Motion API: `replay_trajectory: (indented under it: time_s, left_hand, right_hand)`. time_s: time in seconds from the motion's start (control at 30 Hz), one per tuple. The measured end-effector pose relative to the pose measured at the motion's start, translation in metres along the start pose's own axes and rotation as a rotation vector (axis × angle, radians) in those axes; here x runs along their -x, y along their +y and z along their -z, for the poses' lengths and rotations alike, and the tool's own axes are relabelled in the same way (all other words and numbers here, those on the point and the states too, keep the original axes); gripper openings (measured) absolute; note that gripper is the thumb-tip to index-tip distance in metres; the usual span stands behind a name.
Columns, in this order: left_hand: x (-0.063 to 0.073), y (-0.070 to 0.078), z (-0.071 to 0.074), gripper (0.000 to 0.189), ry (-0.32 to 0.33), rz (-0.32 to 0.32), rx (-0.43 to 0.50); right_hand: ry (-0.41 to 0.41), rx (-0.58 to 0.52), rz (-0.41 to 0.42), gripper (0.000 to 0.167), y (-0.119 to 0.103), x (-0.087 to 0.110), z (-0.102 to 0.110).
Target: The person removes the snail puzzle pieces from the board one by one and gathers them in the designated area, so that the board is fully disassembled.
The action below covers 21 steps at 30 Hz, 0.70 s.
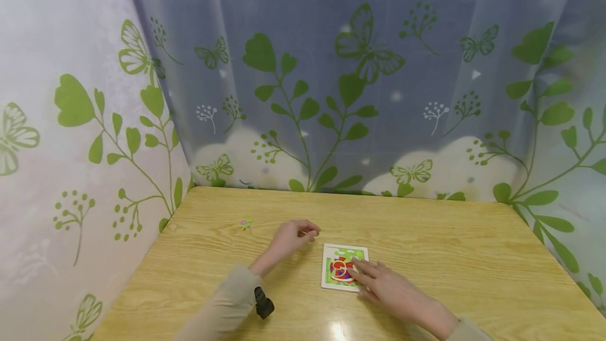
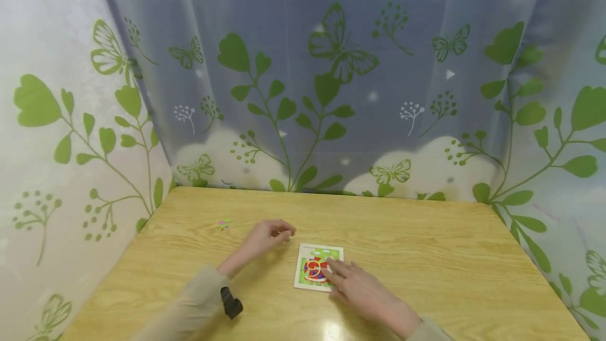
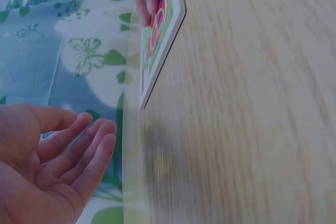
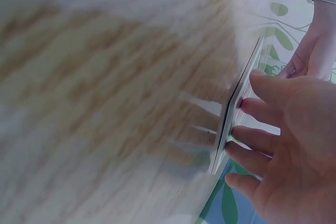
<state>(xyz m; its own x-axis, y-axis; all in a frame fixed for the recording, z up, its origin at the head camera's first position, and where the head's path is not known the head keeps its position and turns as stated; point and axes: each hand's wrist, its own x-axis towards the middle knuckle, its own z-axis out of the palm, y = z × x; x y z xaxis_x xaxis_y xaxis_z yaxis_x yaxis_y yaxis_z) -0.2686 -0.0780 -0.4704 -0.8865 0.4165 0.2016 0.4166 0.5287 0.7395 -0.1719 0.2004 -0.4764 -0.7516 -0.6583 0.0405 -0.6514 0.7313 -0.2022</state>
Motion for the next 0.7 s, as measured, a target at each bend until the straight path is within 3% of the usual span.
replay_trajectory:
  time_s: [0.3, 0.7]
  left_hand:
    - [-0.005, 0.012, -0.018, 0.02, -0.065, -0.001, 0.006]
    - [-0.009, 0.018, -0.035, 0.018, -0.17, 0.103, 0.059]
  right_hand:
    - [0.003, -0.023, 0.012, 0.05, 0.003, -0.003, -0.001]
    - [0.024, -0.002, 0.04, 0.05, 0.004, -0.003, -0.002]
